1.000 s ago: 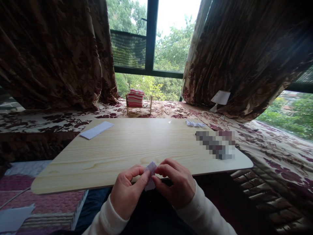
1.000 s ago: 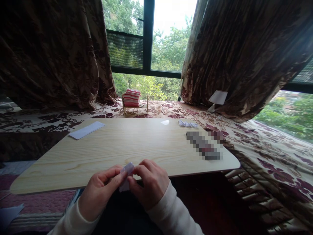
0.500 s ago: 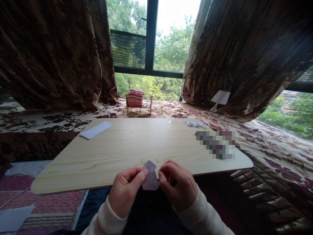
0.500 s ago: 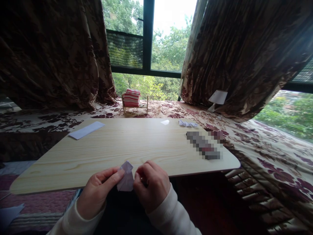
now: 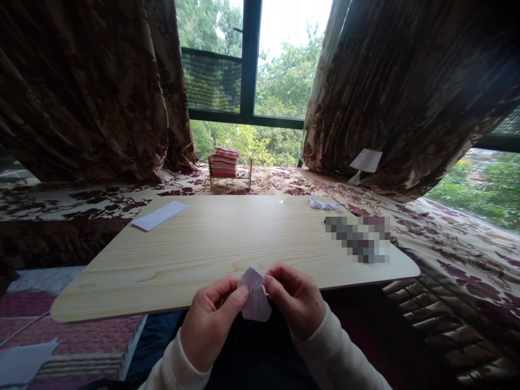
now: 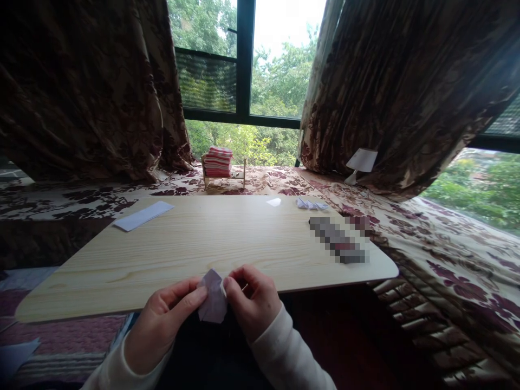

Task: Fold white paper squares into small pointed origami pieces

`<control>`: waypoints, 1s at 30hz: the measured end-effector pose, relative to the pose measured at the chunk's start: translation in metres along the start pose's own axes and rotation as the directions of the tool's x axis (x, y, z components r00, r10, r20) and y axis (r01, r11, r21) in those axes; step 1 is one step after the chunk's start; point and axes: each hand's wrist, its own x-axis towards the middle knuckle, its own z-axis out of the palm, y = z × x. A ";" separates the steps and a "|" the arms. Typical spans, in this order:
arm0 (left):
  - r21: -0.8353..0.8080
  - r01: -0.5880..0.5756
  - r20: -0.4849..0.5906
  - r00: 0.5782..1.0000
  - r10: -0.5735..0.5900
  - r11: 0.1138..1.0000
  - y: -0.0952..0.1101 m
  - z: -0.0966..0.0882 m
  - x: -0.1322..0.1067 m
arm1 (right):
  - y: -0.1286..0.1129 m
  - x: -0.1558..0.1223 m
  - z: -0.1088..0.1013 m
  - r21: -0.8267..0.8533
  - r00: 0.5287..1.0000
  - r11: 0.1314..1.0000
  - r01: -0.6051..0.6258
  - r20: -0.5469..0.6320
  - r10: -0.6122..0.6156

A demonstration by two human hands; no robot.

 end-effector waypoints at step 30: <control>0.360 -0.161 -0.071 0.977 0.199 0.919 -0.010 -0.014 -0.004 | 0.104 -0.018 0.016 -0.648 0.847 0.699 0.304 0.519 0.113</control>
